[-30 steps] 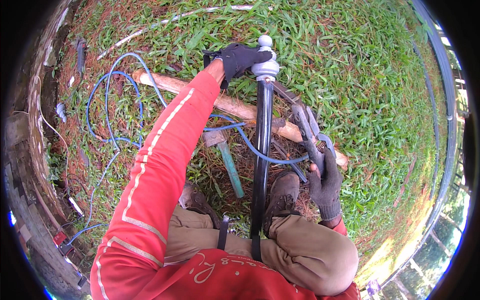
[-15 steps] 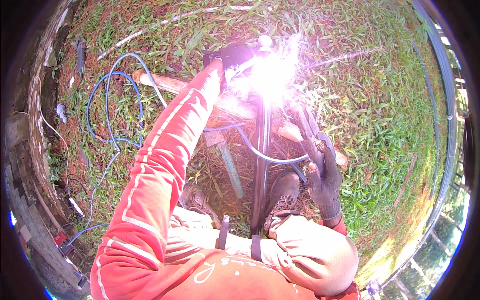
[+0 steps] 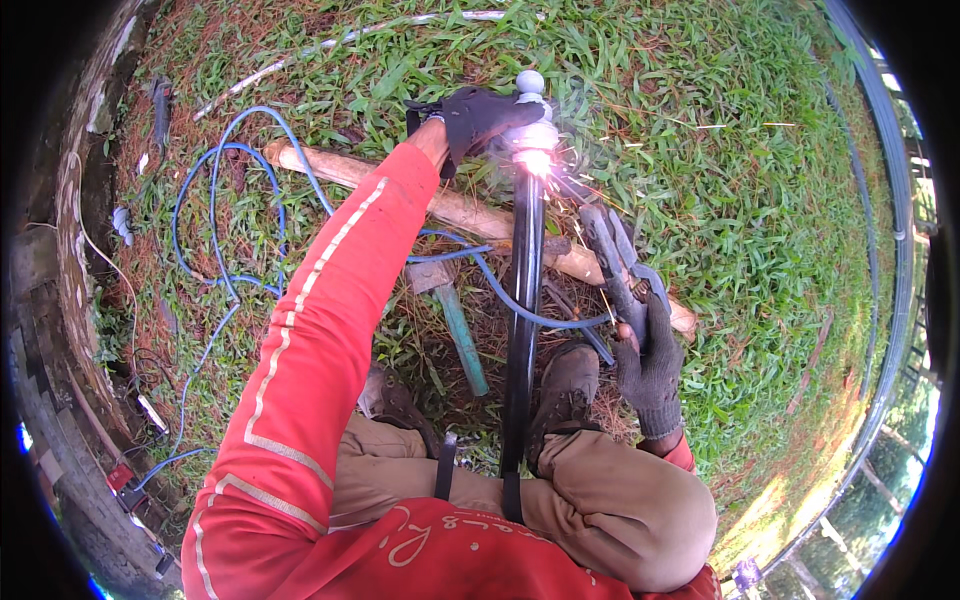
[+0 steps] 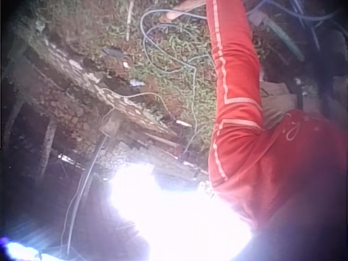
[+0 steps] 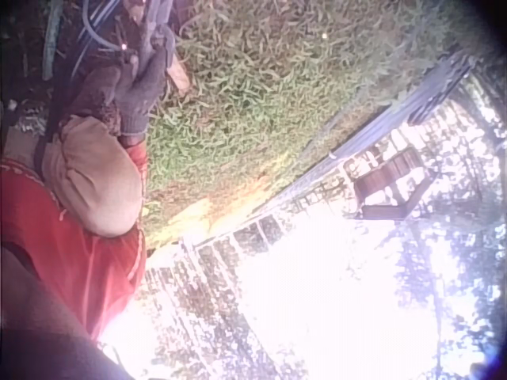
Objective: The person welds a decorative metal cap onto a long black pole using a welding torch and wire, then handles a large curved metal pipe.
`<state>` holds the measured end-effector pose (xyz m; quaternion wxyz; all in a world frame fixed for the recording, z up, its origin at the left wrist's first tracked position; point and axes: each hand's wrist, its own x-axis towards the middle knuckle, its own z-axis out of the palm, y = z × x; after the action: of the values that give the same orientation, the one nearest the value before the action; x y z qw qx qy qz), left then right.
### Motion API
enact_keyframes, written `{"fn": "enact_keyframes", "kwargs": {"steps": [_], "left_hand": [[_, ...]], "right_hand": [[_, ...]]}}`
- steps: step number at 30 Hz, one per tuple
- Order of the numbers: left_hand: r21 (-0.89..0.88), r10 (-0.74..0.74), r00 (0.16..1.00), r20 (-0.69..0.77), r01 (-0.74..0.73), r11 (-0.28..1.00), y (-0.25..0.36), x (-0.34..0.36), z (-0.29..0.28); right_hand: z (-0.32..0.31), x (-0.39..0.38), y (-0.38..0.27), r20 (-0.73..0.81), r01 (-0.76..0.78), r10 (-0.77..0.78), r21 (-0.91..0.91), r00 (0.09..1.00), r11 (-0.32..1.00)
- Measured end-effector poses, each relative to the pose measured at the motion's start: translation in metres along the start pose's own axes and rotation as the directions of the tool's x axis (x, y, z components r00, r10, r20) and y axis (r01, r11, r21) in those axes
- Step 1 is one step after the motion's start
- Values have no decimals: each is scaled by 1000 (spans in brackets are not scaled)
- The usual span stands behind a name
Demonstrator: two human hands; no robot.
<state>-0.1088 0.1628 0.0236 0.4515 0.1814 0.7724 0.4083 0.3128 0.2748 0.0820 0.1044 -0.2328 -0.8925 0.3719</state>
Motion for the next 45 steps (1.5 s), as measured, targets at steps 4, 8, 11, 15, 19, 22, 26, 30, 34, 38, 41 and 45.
{"fn": "enact_keyframes", "kwargs": {"steps": [4,8,11,15,19,22,26,30,34,38,41,45], "left_hand": [[10,189,981,51,-190,982,-16,10,-8],[-141,61,995,81,-49,989,-17,14,0],[-486,101,994,47,-66,871,-16,15,8],[-115,-14,1000,-10,12,993,-6,6,6],[-65,50,997,-50,-53,996,-5,-1,3],[40,60,997,-40,-58,998,1,-1,3],[-80,88,996,4,-88,993,-1,-1,5],[-121,83,996,-32,-87,989,-9,5,8],[-79,-10,999,44,14,997,-13,18,-1],[-227,139,990,-5,-136,964,-21,15,3],[41,4,1000,2,-4,999,-15,20,-2],[-23,87,996,24,-86,996,-19,23,0]], "right_hand": [[0,1,-6,-9,-32,32,50,999,998],[-5,-7,1,-47,-77,79,43,996,996],[-1,-9,8,-76,-60,63,42,995,997],[-3,-10,5,-20,-169,170,48,985,984],[2,-5,5,-38,-41,42,17,998,999],[2,-13,15,-14,-117,118,48,993,992],[1,-11,8,27,-189,187,104,982,976],[1,-12,9,18,-183,183,92,983,979],[4,-16,17,6,-191,191,94,982,977],[0,-13,9,29,-200,198,84,980,976],[-1,-12,7,63,-248,243,103,968,963],[1,-14,15,22,-165,164,112,986,980]]}}
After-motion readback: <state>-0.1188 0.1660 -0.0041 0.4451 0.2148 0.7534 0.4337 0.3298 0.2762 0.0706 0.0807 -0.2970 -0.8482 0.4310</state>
